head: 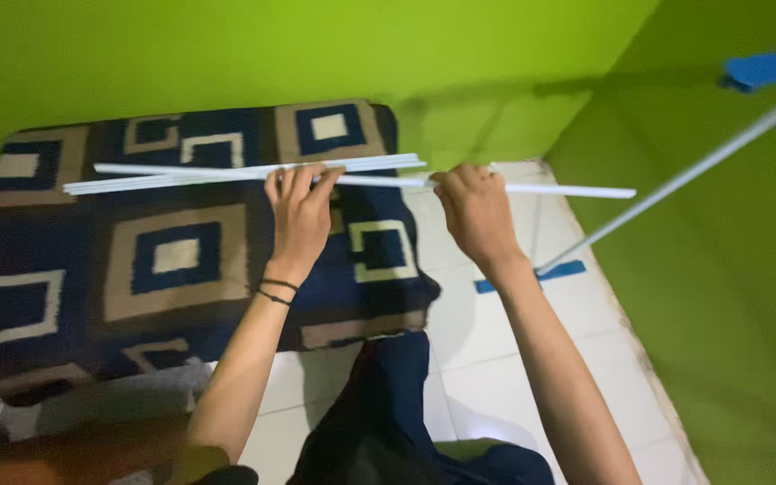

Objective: The person assembles a clothes drying rack by inserting white poles into blue plastic connectors. They repeatedly adjust and secure the poles into the frame, working on the structure against a green wall.

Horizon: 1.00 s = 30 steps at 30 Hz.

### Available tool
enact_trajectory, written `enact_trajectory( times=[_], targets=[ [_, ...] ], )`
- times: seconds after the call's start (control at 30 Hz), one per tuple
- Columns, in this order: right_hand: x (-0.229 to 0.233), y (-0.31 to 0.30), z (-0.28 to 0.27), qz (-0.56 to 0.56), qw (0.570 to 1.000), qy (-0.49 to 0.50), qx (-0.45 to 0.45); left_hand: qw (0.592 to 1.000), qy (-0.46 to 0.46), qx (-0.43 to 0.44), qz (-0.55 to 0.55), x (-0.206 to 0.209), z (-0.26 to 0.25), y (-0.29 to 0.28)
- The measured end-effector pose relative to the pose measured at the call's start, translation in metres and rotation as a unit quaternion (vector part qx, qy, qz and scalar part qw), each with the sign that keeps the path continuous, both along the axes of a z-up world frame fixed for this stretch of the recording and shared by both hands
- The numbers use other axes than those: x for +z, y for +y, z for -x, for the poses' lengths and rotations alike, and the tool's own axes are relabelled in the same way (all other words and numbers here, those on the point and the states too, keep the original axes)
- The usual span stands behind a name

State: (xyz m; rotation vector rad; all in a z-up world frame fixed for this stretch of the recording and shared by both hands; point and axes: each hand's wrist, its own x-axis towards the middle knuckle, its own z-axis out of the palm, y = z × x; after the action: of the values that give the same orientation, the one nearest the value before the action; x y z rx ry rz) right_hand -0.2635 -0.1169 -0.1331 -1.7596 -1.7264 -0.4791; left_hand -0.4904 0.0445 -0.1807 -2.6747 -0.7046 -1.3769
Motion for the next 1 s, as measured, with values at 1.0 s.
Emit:
enact_trajectory(
  times=[1.0],
  targets=[
    [-0.172,0.309,0.043,0.123,0.989,0.082,-0.008,0.987,0.051,0.086,0.128,-0.155,0.069,0.264]
  ],
)
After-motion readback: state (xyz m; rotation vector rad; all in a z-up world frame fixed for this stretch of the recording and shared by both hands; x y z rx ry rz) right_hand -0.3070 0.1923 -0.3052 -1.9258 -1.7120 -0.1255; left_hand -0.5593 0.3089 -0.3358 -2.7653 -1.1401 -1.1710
